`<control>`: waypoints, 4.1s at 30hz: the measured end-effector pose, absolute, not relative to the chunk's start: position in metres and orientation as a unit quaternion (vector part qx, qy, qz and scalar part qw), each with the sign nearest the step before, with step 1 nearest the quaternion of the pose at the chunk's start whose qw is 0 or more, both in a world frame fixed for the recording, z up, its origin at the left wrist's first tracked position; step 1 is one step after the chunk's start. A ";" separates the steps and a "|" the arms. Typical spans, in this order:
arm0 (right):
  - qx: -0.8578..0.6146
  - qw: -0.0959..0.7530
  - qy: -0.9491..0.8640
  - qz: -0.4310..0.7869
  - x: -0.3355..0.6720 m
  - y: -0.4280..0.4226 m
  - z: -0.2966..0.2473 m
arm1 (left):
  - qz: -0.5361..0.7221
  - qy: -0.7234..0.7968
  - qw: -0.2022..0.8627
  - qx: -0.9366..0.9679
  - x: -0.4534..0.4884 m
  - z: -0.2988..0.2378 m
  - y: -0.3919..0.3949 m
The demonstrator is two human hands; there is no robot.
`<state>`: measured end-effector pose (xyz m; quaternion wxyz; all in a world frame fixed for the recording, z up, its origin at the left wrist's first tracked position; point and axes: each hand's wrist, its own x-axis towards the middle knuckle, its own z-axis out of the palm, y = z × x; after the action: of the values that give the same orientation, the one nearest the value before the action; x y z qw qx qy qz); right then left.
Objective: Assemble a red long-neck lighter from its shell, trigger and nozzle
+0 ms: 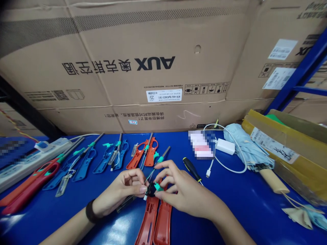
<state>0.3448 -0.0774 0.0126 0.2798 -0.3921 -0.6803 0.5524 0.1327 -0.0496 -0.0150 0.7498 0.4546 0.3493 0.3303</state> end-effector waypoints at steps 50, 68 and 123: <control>-0.591 0.525 -0.362 0.493 0.300 -0.144 -0.038 | 0.297 0.344 0.751 0.480 0.139 -0.013 -0.059; -0.571 0.487 -0.455 0.479 0.302 -0.143 -0.046 | 0.278 0.378 0.737 0.486 0.139 -0.012 -0.056; -0.559 0.523 -0.464 0.446 0.283 -0.148 -0.031 | 0.289 0.345 0.696 0.559 0.135 -0.014 -0.059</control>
<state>0.2831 -0.1477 -0.0312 0.5232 -0.5588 -0.4636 0.4462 0.1349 -0.0592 -0.0141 0.6964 0.5586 0.3454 0.2893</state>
